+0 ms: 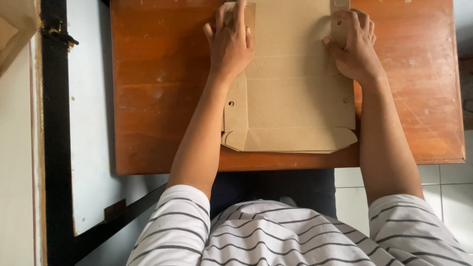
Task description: Assembling a cardboard food container by folding along pre-scored lines and tucking tabs into slots.
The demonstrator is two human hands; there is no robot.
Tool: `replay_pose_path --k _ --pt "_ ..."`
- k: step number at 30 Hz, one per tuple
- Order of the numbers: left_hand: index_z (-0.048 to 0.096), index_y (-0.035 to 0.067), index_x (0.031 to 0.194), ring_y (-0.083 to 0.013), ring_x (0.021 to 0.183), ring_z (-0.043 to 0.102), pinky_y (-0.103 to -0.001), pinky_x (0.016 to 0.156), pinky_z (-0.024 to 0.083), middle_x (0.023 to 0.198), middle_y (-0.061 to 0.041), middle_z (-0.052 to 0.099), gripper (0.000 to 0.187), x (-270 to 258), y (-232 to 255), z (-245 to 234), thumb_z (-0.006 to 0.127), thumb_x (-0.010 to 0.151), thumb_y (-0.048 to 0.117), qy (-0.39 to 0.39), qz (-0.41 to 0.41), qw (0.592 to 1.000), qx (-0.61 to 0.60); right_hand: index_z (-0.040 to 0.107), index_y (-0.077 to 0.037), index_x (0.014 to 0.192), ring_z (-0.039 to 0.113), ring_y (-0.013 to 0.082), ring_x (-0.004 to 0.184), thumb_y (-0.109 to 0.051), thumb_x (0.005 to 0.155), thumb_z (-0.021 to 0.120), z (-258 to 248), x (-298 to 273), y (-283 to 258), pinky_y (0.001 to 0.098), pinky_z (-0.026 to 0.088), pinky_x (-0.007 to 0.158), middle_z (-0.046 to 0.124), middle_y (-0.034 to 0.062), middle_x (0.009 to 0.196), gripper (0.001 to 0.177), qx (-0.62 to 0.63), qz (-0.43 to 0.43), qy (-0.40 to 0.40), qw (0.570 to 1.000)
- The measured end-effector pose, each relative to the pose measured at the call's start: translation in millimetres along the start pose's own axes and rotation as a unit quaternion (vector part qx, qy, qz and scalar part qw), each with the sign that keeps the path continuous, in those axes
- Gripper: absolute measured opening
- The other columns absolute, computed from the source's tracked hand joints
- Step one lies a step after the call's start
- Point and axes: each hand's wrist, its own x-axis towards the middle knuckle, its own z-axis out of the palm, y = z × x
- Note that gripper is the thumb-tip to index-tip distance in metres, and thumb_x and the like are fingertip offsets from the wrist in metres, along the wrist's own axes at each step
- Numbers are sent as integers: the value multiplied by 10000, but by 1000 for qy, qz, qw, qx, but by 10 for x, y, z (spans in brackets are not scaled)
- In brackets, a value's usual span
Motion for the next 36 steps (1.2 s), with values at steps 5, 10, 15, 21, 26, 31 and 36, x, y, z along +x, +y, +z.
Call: replay_pose_path --k 5,10,15,21,26,31,36 --pt "435 248 1354 -179 1029 561 -407 813 295 1140 107 792 714 54 71 -129 887 805 304 78 -7 996 41 406 -79 1433 322 426 1268 -150 988 577 -4 -6 -40 600 259 1065 360 194 1365 483 8 16 -2 1000" --pt "511 137 1153 -244 996 537 -440 805 355 841 -3 709 614 -40 245 -288 912 747 364 35 46 990 126 311 -63 1502 294 470 1301 -238 1010 583 21 13 15 654 268 1046 323 231 1430 588 -1 21 -12 1000" --pt "469 33 1430 -260 1154 540 -490 914 339 1047 -77 733 859 -233 403 -499 885 793 433 -144 46 984 95 134 -89 1592 195 460 1429 -310 1072 607 7 3 -49 633 149 1144 262 259 1539 736 -41 33 -44 998" --pt "293 -61 1560 -299 1126 577 -462 898 296 956 -125 733 1010 -343 659 -755 832 852 417 -261 35 960 95 80 -99 1608 101 444 1489 -430 1092 570 75 37 110 673 139 1171 182 210 1643 785 -59 42 -48 996" --pt "429 -13 1449 -295 968 558 -455 880 296 653 -38 655 803 -345 750 -924 809 879 408 -240 21 968 72 53 -112 1613 47 434 1509 -452 1078 562 62 59 103 661 98 1192 148 218 1653 813 -56 68 -64 994" --pt "480 134 1380 -335 945 678 -545 826 448 996 -92 750 723 -198 494 -670 798 904 577 -21 -77 994 71 92 -82 1590 148 506 1437 -361 1036 622 48 100 89 698 154 1129 247 267 1524 816 -33 59 -43 997" --pt "481 225 1202 -269 1046 657 -447 821 413 1184 32 711 511 -106 94 -410 652 806 -47 -32 -93 985 -145 424 -34 1182 392 386 1085 -295 996 554 60 410 369 555 362 880 400 184 1164 345 -30 49 56 997"
